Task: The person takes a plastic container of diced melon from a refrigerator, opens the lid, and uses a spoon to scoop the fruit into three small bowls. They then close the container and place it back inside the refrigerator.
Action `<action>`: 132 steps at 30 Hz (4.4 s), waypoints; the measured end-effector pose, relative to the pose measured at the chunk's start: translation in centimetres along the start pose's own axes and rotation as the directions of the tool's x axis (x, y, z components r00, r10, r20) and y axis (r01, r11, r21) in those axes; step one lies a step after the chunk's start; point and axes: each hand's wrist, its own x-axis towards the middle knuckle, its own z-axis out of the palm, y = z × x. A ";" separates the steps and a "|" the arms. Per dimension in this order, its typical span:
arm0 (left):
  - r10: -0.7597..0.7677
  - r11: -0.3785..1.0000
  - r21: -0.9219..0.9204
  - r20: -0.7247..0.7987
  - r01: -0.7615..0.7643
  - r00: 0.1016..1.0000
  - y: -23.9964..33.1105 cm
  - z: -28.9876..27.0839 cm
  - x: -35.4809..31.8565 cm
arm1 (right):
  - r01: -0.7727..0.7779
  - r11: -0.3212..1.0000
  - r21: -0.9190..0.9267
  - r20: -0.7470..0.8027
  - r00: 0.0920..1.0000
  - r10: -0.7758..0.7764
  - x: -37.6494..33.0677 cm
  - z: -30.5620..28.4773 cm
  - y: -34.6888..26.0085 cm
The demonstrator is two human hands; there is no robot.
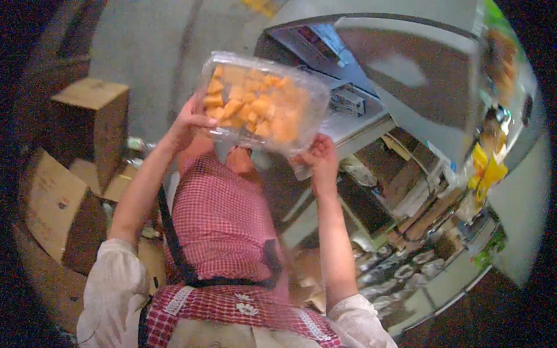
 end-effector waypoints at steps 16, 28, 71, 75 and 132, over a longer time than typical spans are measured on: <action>0.186 0.961 -0.166 -0.196 -0.219 0.963 -9.3 -1.4 13.9 | 0.224 0.591 -0.775 0.135 0.972 -0.192 26.2 -3.5 -6.7; 0.455 0.890 0.088 -0.113 -0.448 0.883 -13.6 2.5 28.0 | 0.080 -0.588 -0.805 0.490 0.650 -0.582 50.8 -8.4 -11.9; 0.124 0.936 -0.306 -0.174 -0.173 0.977 -13.2 -3.5 28.1 | 0.161 0.534 -0.830 0.058 0.977 -0.205 24.1 7.7 3.7; 0.194 0.962 -0.160 -0.175 -0.222 0.965 -14.3 -5.2 29.3 | -0.017 0.869 -0.495 -0.006 1.000 0.017 25.7 5.0 3.8; 0.064 0.995 0.076 0.003 -0.064 0.998 -8.9 -12.1 19.2 | 0.676 0.684 -0.276 -0.213 0.650 -0.729 30.2 7.8 2.4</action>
